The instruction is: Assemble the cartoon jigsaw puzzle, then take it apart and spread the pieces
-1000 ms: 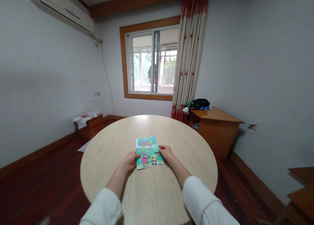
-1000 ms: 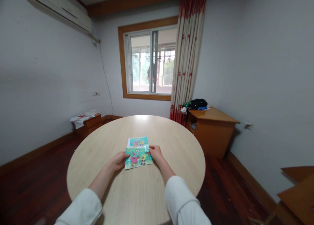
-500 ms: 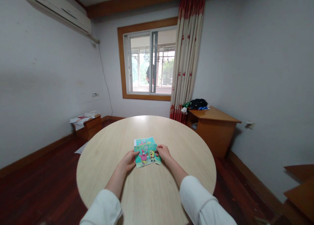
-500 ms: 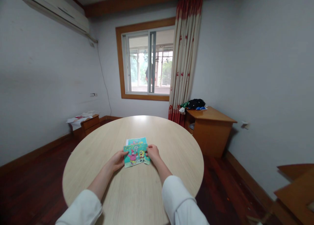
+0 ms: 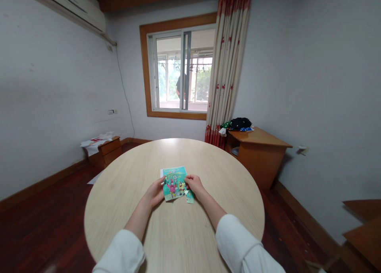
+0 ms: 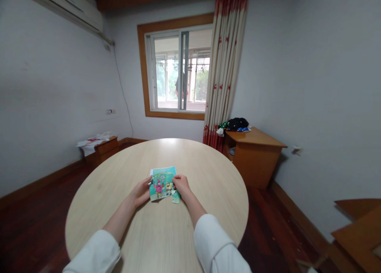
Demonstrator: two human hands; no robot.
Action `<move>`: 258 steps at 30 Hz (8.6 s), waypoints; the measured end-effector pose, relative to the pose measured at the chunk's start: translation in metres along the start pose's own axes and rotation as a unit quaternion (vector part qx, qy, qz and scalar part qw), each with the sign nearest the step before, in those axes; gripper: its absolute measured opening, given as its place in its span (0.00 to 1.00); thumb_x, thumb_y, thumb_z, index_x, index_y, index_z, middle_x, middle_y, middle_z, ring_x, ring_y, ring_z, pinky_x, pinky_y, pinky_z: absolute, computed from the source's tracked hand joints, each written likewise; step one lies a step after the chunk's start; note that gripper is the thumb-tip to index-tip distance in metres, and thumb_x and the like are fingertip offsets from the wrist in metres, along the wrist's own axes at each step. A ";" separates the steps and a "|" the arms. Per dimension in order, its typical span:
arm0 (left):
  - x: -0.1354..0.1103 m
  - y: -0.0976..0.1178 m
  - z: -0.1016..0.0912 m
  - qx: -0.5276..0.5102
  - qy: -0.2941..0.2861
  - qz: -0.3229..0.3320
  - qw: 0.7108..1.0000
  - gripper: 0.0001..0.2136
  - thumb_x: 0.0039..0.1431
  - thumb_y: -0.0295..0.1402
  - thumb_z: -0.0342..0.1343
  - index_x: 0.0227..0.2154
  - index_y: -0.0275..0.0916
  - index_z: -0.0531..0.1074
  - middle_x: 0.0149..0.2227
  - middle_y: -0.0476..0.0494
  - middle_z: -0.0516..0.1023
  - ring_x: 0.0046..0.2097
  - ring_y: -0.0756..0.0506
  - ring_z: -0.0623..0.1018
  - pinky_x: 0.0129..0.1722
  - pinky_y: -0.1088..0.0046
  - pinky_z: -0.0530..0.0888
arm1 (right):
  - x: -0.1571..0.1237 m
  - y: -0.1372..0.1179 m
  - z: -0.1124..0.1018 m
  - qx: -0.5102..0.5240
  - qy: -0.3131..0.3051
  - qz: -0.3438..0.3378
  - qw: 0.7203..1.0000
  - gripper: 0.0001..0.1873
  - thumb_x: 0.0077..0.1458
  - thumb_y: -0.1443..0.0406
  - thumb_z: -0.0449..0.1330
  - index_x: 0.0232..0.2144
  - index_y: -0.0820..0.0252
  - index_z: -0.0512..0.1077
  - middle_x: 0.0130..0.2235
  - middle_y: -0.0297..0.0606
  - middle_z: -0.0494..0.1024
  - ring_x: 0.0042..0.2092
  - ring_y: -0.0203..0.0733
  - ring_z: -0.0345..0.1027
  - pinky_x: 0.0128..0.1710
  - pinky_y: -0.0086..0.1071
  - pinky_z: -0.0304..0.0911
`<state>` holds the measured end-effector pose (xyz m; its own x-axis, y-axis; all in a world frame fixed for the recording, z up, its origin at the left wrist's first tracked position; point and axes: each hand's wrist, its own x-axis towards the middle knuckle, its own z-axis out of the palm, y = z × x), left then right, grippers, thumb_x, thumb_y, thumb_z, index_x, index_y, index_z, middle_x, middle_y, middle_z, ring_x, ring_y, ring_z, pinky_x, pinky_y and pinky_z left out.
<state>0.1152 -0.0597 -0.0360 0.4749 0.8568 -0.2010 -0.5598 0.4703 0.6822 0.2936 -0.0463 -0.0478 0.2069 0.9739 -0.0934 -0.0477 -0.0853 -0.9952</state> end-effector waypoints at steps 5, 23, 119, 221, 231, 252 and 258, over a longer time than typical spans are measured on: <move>0.007 -0.002 0.004 0.045 0.004 0.034 0.998 0.11 0.53 0.27 0.58 0.40 0.30 0.72 0.37 0.37 0.80 0.41 0.42 0.79 0.46 0.65 0.74 | 0.005 0.000 0.001 0.028 -0.010 -0.014 0.999 0.07 0.34 0.67 0.63 0.20 0.62 0.68 0.14 0.26 0.67 0.16 0.29 0.56 0.17 0.24 0.50; 0.014 -0.011 0.010 0.101 0.079 0.083 0.988 0.22 0.34 0.25 0.69 0.37 0.33 0.73 0.30 0.41 0.80 0.31 0.44 0.79 0.39 0.68 0.74 | -0.012 -0.002 0.001 0.152 -0.116 -0.013 0.981 0.31 0.29 0.57 0.71 0.40 0.62 0.71 0.24 0.31 0.77 0.26 0.39 0.70 0.30 0.32 0.64; 0.013 -0.020 0.036 0.302 0.137 0.124 0.935 0.25 0.35 0.57 0.59 0.18 0.37 0.63 0.17 0.53 0.66 0.20 0.52 0.65 0.22 0.75 0.63 | -0.021 -0.007 0.008 0.044 -0.096 -0.028 0.994 0.25 0.40 0.44 0.60 0.22 0.59 0.62 0.17 0.25 0.61 0.18 0.30 0.52 0.17 0.26 0.46; 0.011 -0.016 0.030 0.423 0.170 0.246 0.855 0.16 0.48 0.44 0.54 0.15 0.38 0.63 0.17 0.51 0.64 0.25 0.50 0.64 0.28 0.73 0.61 | -0.027 -0.017 0.008 0.108 -0.046 -0.046 0.992 0.16 0.35 0.56 0.68 0.25 0.61 0.75 0.26 0.33 0.75 0.27 0.35 0.64 0.28 0.29 0.60; 0.010 -0.017 0.031 0.415 0.159 0.272 0.853 0.14 0.49 0.43 0.55 0.20 0.36 0.69 0.21 0.49 0.68 0.26 0.49 0.66 0.28 0.74 0.63 | -0.024 -0.012 0.010 0.181 -0.055 0.005 0.982 0.16 0.35 0.56 0.68 0.21 0.62 0.71 0.22 0.30 0.70 0.25 0.31 0.61 0.26 0.26 0.58; 0.013 -0.019 0.028 0.411 0.139 0.299 0.850 0.09 0.46 0.37 0.59 0.23 0.36 0.74 0.27 0.45 0.76 0.31 0.47 0.74 0.33 0.72 0.70 | -0.023 -0.013 0.011 0.231 -0.052 0.041 0.971 0.14 0.35 0.57 0.65 0.17 0.61 0.67 0.20 0.30 0.69 0.25 0.33 0.62 0.25 0.26 0.57; 0.014 -0.020 0.025 0.410 0.139 0.301 0.849 0.08 0.46 0.36 0.59 0.25 0.36 0.74 0.29 0.44 0.77 0.32 0.46 0.75 0.35 0.71 0.71 | -0.024 -0.015 0.011 0.232 -0.060 0.037 0.970 0.14 0.35 0.58 0.65 0.17 0.61 0.67 0.20 0.30 0.69 0.25 0.32 0.62 0.26 0.26 0.57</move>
<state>0.1499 -0.0623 -0.0346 0.0268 0.9604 0.2774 0.0722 -0.2786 0.9577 0.2789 -0.0662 -0.0301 0.0714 0.9886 -0.1326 -0.4984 -0.0798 -0.8633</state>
